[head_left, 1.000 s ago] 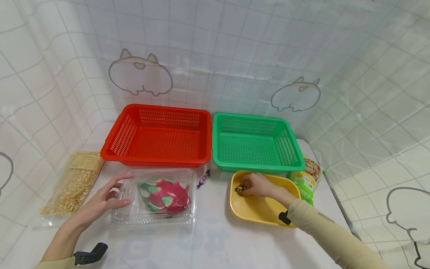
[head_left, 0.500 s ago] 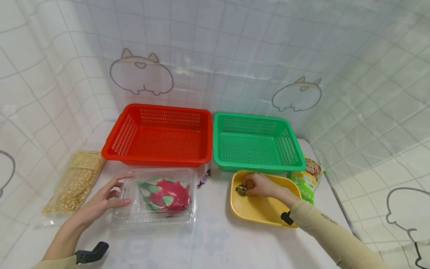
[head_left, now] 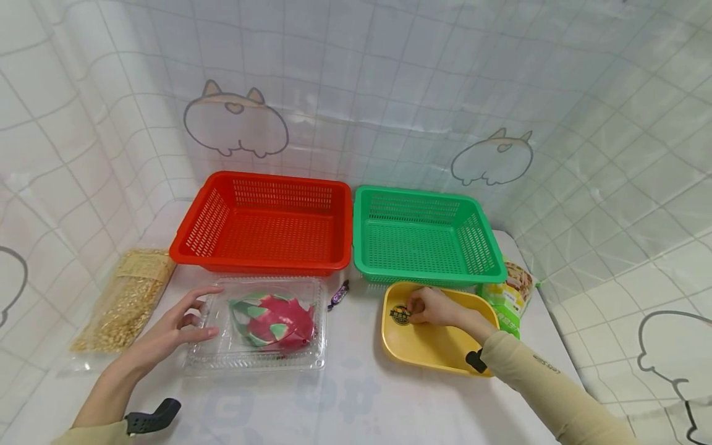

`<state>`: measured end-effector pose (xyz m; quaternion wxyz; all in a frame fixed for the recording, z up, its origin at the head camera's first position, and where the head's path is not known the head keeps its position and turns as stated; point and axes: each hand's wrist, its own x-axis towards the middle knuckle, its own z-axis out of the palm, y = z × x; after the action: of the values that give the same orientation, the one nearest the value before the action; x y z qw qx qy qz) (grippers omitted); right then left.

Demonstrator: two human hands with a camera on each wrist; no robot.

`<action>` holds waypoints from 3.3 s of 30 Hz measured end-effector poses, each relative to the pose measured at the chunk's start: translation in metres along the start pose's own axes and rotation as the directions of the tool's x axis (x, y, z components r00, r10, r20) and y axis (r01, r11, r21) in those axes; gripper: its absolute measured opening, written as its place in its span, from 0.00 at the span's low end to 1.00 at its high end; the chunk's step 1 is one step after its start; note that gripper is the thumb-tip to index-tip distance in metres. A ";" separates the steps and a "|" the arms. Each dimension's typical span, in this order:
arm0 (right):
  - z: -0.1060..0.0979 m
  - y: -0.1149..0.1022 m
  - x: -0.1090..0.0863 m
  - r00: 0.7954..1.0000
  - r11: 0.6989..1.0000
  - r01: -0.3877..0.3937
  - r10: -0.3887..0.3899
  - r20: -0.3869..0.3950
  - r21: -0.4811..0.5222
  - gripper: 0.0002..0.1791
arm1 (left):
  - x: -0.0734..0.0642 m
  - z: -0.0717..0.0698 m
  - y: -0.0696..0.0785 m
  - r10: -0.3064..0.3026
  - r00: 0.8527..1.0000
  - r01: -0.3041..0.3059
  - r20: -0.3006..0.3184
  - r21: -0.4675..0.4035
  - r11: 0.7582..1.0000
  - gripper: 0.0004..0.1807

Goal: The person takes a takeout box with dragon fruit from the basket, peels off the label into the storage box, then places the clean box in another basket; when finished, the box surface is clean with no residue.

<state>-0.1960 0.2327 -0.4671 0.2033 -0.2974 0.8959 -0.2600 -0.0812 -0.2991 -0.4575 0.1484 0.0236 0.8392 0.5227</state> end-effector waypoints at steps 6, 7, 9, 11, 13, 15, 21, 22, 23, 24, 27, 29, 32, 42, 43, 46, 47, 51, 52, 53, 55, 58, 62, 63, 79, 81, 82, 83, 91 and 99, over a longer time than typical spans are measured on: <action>0.000 0.001 -0.003 1.000 0.999 0.028 -0.029 0.010 0.029 0.05 | -0.001 0.002 -0.001 -0.018 1.000 0.018 0.005 -0.004 1.000 0.42; 0.001 0.006 -0.003 0.998 0.998 0.064 -0.064 0.005 0.028 0.04 | -0.001 0.002 -0.001 -0.019 1.000 0.019 0.006 -0.007 1.000 0.42; 0.000 0.005 -0.004 0.996 0.995 0.091 -0.091 0.005 0.041 0.04 | 0.000 0.002 0.000 -0.022 1.000 0.022 0.009 -0.012 1.000 0.42; -0.001 0.005 -0.004 0.995 0.994 0.097 -0.097 0.010 0.053 0.04 | 0.000 0.001 0.001 -0.023 1.000 0.023 0.011 -0.020 1.000 0.41; -0.001 0.005 -0.003 0.997 0.995 0.077 -0.078 0.017 0.060 0.04 | 0.000 0.001 0.001 -0.018 1.000 0.018 0.009 -0.022 1.000 0.41; -0.003 0.000 -0.004 0.999 0.997 0.027 -0.029 0.033 0.070 0.05 | 0.000 0.000 0.001 -0.010 1.000 0.010 0.007 -0.022 1.000 0.41; -0.004 0.000 -0.003 0.999 0.999 -0.005 0.004 0.039 0.035 0.05 | 0.000 0.000 0.000 0.009 1.000 -0.009 0.004 -0.017 1.000 0.41; -0.004 0.000 -0.003 0.999 1.000 -0.006 0.005 0.034 0.027 0.05 | 0.000 0.000 0.000 0.009 1.000 -0.009 0.003 -0.016 1.000 0.41; -0.004 0.001 -0.003 0.999 1.000 -0.006 0.005 0.032 0.025 0.05 | 0.000 0.000 0.000 0.008 1.000 -0.008 0.003 -0.016 1.000 0.41; -0.004 0.000 -0.003 1.000 1.000 -0.006 0.005 0.031 0.017 0.04 | 0.000 0.000 0.000 0.007 1.000 -0.007 0.003 -0.016 1.000 0.41; -0.004 0.000 -0.004 1.000 1.000 0.004 -0.004 0.031 -0.001 0.04 | -0.001 0.000 0.001 0.000 1.000 0.000 0.002 -0.015 1.000 0.42; -0.004 0.000 -0.004 0.999 1.000 -0.003 0.004 0.035 -0.009 0.03 | -0.001 0.000 0.001 -0.001 1.000 0.001 0.001 -0.012 1.000 0.42; -0.005 -0.001 -0.005 0.999 1.000 -0.006 0.007 0.040 -0.028 0.02 | -0.001 0.000 0.002 0.000 1.000 0.000 -0.001 -0.007 1.000 0.42; -0.020 -0.011 -0.011 0.997 0.995 0.005 0.003 0.083 -0.104 0.11 | -0.001 0.000 0.001 0.001 1.000 -0.001 -0.001 -0.007 1.000 0.43; -0.021 -0.013 -0.012 0.997 0.994 0.000 0.008 0.079 -0.107 0.12 | -0.001 0.000 0.001 0.001 1.000 -0.002 -0.002 -0.007 1.000 0.43; -0.025 -0.021 -0.013 0.999 0.996 -0.022 0.026 0.047 -0.083 0.11 | -0.001 -0.001 0.001 0.000 1.000 0.000 -0.003 -0.005 1.000 0.43; -0.026 -0.025 -0.014 0.999 0.997 -0.034 0.036 0.026 -0.065 0.11 | -0.001 -0.001 0.001 -0.001 1.000 0.001 -0.003 -0.005 1.000 0.43; -0.028 -0.042 -0.016 0.994 0.995 -0.084 0.087 -0.064 0.049 0.11 | -0.001 -0.001 0.001 -0.003 1.000 0.003 -0.004 -0.002 1.000 0.43; -0.027 -0.047 -0.016 0.991 0.992 -0.093 0.100 -0.085 0.087 0.12 | -0.001 -0.001 0.001 -0.004 1.000 0.004 -0.004 -0.002 1.000 0.43; -0.027 -0.052 -0.016 0.989 0.988 -0.092 0.105 -0.103 0.120 0.13 | -0.001 -0.001 0.001 -0.005 1.000 0.005 -0.003 -0.003 1.000 0.43; -0.025 -0.064 -0.016 0.984 0.977 -0.091 0.118 -0.133 0.193 0.15 | -0.001 0.000 0.001 -0.008 1.000 0.008 -0.001 -0.007 1.000 0.43; -0.020 -0.081 -0.014 0.978 0.954 -0.076 0.128 -0.163 0.289 0.20 | 0.000 0.001 0.002 -0.009 1.000 0.009 0.002 -0.013 1.000 0.43; -0.012 -0.102 -0.009 0.972 0.912 -0.066 0.151 -0.183 0.404 0.26 | 0.000 0.002 0.003 -0.010 1.000 0.010 0.002 -0.016 1.000 0.43; -0.009 -0.108 -0.007 0.971 0.901 -0.070 0.161 -0.179 0.427 0.27 | 0.001 0.002 0.003 -0.011 1.000 0.011 0.003 -0.018 1.000 0.43; 0.049 -0.158 0.036 0.988 0.812 -0.048 0.125 -0.093 0.581 0.40 | 0.001 0.002 0.000 -0.009 1.000 0.009 0.004 -0.025 1.000 0.43; 0.054 -0.161 0.041 0.990 0.811 -0.055 0.120 -0.074 0.582 0.40 | 0.001 0.002 -0.001 -0.013 1.000 0.013 0.004 -0.029 1.000 0.43; 0.056 -0.162 0.043 0.991 0.810 -0.061 0.119 -0.062 0.583 0.41 | 0.001 0.002 -0.001 -0.014 1.000 0.014 0.004 -0.030 0.999 0.43; 0.058 -0.164 0.045 0.992 0.809 -0.064 0.117 -0.053 0.584 0.41 | 0.001 0.002 -0.002 -0.013 1.000 0.013 0.005 -0.031 0.999 0.43; 0.067 -0.172 0.052 0.993 0.775 -0.085 0.118 -0.011 0.627 0.44 | 0.000 0.001 -0.003 -0.008 1.000 0.008 0.004 -0.033 0.999 0.42; 0.074 -0.169 0.054 0.995 0.765 -0.078 0.103 -0.002 0.640 0.43 | 0.001 0.000 -0.002 0.004 1.000 -0.004 0.012 -0.031 1.000 0.42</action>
<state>-0.1253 0.0562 -0.4366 0.2879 -0.1622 0.7711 -0.5442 -0.0814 -0.2994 -0.4593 0.1527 0.0262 0.8300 0.5359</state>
